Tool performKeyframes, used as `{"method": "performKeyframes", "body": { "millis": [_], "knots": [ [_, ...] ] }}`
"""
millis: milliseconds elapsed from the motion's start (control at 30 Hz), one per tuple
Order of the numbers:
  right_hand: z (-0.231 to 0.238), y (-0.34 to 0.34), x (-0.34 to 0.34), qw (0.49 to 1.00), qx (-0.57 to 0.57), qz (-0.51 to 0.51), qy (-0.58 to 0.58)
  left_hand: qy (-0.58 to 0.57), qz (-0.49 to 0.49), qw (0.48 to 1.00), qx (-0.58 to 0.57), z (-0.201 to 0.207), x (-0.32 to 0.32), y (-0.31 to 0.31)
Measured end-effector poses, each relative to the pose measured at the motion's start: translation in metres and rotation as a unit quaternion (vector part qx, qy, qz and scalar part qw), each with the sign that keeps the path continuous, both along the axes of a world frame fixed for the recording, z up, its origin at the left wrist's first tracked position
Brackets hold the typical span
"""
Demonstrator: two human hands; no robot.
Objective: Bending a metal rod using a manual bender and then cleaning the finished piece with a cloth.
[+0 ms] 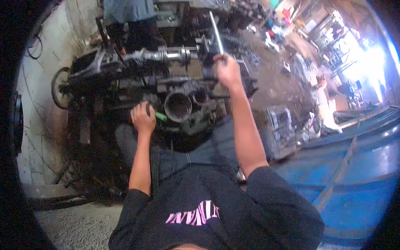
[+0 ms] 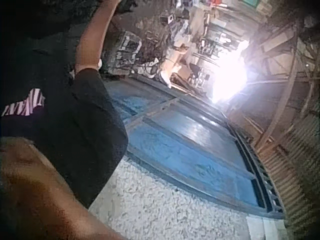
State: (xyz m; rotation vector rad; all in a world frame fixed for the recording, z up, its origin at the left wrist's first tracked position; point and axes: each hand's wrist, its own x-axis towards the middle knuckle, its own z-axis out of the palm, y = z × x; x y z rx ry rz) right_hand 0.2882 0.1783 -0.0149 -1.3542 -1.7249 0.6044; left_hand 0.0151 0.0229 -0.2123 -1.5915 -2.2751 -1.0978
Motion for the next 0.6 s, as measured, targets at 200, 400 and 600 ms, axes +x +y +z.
{"method": "performKeyframes", "body": {
  "millis": [200,400,600],
  "knots": [
    [-0.002,0.005,0.006,0.996,0.032,-0.034,-0.072,0.015,0.025,0.999,0.014,-0.007,-0.001,0.000],
    [0.000,-0.001,0.003,0.998,0.055,-0.037,0.013,0.029,-0.016,0.999,0.018,-0.003,0.000,0.001],
    [0.003,0.003,0.002,0.998,0.005,-0.053,-0.012,0.023,-0.007,1.000,0.019,-0.003,-0.006,0.000]
  ]
}}
